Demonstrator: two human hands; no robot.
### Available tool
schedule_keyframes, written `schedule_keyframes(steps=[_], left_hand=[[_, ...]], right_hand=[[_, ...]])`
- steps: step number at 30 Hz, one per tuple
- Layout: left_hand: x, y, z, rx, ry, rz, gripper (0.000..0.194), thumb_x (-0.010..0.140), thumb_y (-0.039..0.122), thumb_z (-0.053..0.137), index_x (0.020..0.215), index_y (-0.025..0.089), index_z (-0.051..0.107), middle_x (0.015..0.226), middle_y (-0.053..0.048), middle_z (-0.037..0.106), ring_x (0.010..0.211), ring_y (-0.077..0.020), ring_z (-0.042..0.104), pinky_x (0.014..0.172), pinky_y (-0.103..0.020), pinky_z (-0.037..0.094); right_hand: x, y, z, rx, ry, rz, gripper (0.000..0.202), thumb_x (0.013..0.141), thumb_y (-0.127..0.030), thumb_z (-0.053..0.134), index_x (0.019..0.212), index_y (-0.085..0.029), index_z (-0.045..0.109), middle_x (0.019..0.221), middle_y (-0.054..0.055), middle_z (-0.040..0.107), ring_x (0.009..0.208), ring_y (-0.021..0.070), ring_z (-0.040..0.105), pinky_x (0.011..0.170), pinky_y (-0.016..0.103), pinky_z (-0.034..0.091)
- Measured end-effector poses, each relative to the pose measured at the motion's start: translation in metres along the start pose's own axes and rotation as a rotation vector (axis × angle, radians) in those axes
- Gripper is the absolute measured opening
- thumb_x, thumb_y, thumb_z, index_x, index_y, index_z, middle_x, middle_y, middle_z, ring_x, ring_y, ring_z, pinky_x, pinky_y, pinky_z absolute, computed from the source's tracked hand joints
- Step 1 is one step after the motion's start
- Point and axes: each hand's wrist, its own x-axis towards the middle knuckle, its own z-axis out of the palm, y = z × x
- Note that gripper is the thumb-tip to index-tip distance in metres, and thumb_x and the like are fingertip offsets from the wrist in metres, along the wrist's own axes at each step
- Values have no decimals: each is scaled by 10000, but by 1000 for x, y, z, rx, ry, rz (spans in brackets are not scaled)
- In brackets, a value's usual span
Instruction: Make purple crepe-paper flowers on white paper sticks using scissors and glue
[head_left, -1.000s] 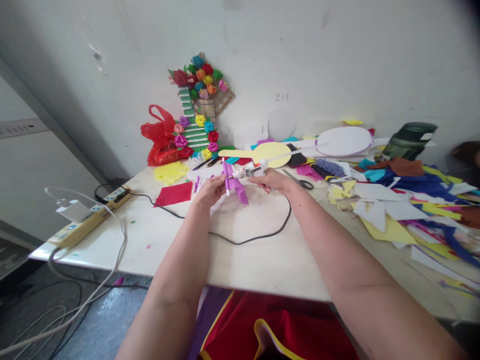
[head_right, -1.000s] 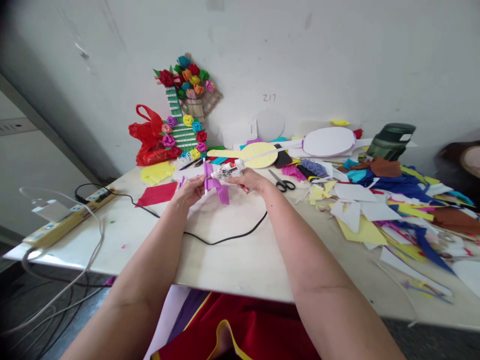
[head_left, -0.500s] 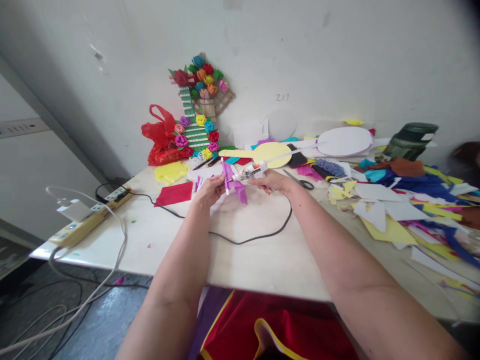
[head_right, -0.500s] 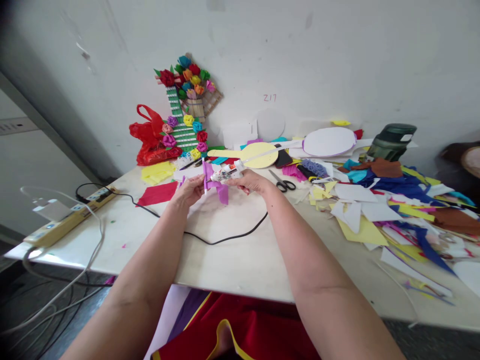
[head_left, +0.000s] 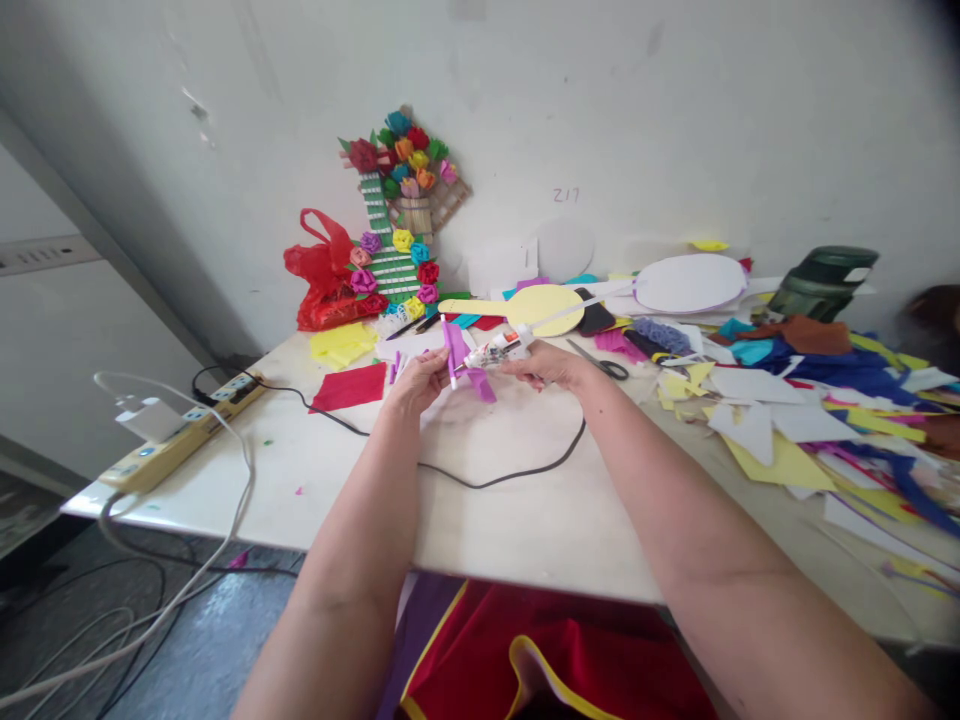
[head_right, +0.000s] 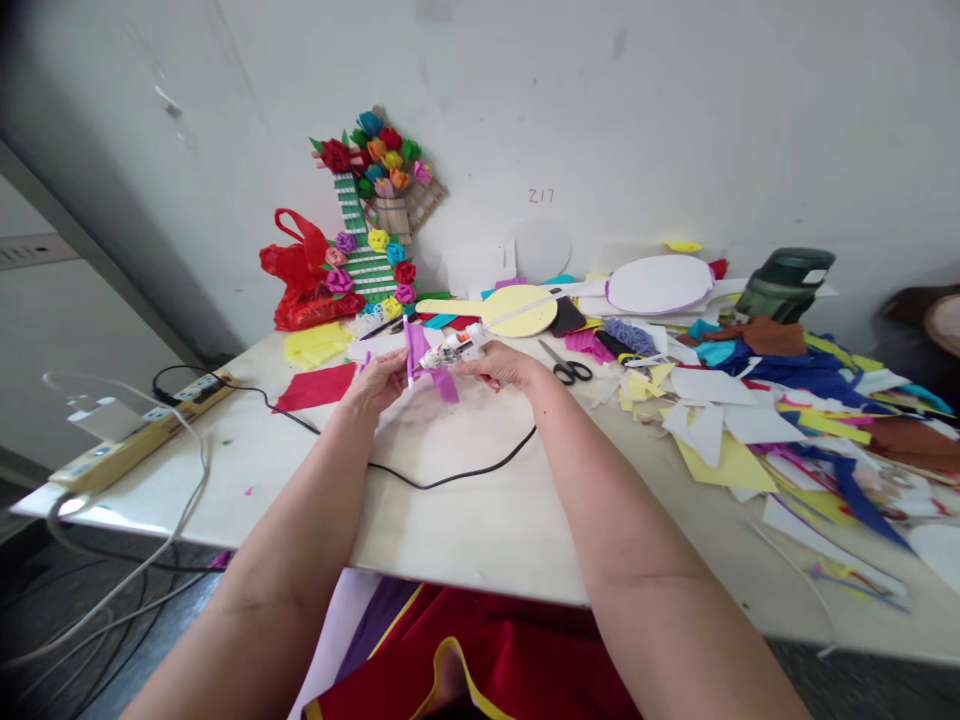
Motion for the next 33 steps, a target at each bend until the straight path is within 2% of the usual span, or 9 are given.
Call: schedule_keyframes(steps=[12,33], left_hand=[[2,-1,-2,-31,-17,16,60,696,89,643,755,96,645,644,-27,671,566,-99,627,557,-175,511],[-1,0,0,21,-44,-3,64,711,128,652,769,104,641,663,-36,664,587,-106,629,585,-195,512]], right_hand=[[-1,-1,0,-19,-35,6,319,660,-404,689,649,-164,478,429,-70,395,343,42,309,336,191,281],[4,4,0,22,84,-33,350,637,-439,702,624,-173,475,433,-63,387,356,55,326,330,207,300]])
